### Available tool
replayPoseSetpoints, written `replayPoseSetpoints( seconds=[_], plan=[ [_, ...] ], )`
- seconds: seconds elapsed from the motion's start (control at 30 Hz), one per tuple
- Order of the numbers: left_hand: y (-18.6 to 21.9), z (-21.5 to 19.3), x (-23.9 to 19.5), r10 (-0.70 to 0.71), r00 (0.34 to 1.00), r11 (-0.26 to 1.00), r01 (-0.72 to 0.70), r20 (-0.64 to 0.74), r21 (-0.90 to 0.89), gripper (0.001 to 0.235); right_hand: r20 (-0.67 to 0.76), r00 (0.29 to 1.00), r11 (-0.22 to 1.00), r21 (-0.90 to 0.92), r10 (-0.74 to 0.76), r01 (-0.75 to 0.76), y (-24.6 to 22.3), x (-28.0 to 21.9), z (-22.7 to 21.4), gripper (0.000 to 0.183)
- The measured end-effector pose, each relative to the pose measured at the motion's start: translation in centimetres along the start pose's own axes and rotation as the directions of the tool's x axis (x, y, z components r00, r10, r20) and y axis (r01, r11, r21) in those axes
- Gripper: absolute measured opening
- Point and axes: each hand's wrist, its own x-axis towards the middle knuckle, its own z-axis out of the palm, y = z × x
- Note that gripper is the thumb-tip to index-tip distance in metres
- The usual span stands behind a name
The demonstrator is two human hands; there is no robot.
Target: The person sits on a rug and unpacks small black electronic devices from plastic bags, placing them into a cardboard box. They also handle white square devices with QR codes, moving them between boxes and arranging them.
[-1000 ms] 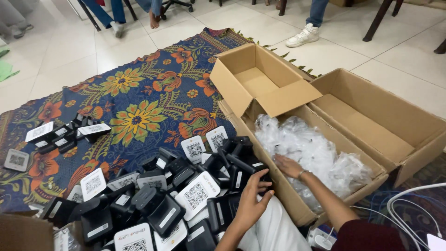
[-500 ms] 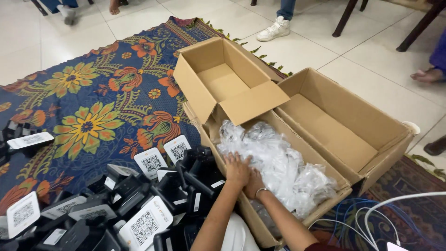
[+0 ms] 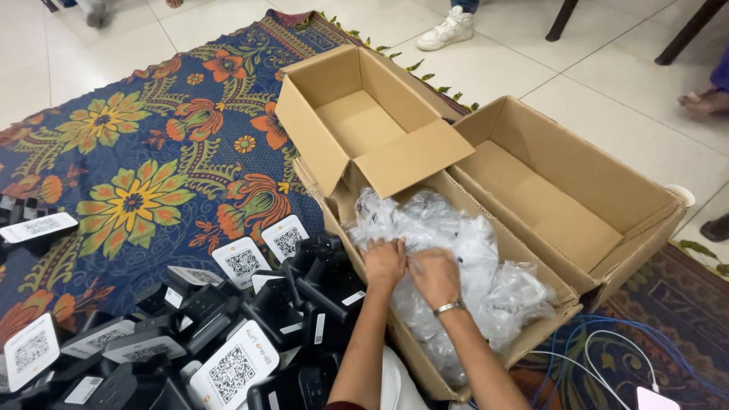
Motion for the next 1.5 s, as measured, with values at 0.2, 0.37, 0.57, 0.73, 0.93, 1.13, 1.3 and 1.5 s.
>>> replayPoseSetpoints(
  seconds=[0.2, 0.37, 0.57, 0.73, 0.93, 1.13, 1.3, 1.5],
  plan=[
    [1.2, -2.7, -1.9, 0.069, 0.996, 0.997, -0.067, -0.055, 0.038, 0.032, -0.326, 0.928, 0.973, -0.083, 0.179, -0.216, -2.9, 0.9, -5.1, 0.071],
    [0.9, -3.0, -2.7, 0.062, 0.981, 0.987, -0.088, -0.184, -0.136, 0.031, 0.384, 0.839, 0.894, -0.382, 0.385, -0.236, -1.6, 0.5, 0.4, 0.091],
    [1.3, -0.4, -4.7, 0.347, 0.926, 0.934, -0.327, -0.148, 0.148, 0.049, 0.282, 0.894, 0.83, -0.535, 0.348, -0.154, 3.3, -0.9, 7.7, 0.078],
    [1.0, -1.3, -8.8, 0.413, 0.909, 0.877, -0.377, -0.066, 0.297, 0.063, 0.093, 0.973, 0.756, -0.646, 0.212, -0.103, 6.0, -0.8, 11.4, 0.061],
    [-1.2, 0.3, -12.1, 0.344, 0.938, 0.922, -0.332, -0.028, 0.197, 0.071, 0.179, 0.915, 0.921, -0.223, 0.361, -0.32, -2.4, -2.7, 0.2, 0.087],
    [-2.2, 0.1, -13.6, 0.379, 0.925, 0.911, -0.375, 0.008, 0.173, 0.067, -0.22, 0.949, 0.94, 0.305, 0.228, -0.155, -12.9, -10.9, -8.2, 0.078],
    [-8.1, -1.9, -17.4, 0.554, 0.821, 0.827, -0.525, 0.137, -0.199, 0.067, -0.316, 0.949, 0.851, 0.496, -0.009, 0.174, -21.8, -12.5, -8.7, 0.07],
    [-18.4, -19.7, -31.3, 0.281, 0.953, 0.766, -0.291, -0.109, -0.573, 0.047, -0.066, 0.934, 0.635, 0.716, -0.351, 0.29, -35.6, -14.1, -7.3, 0.063]
  ],
)
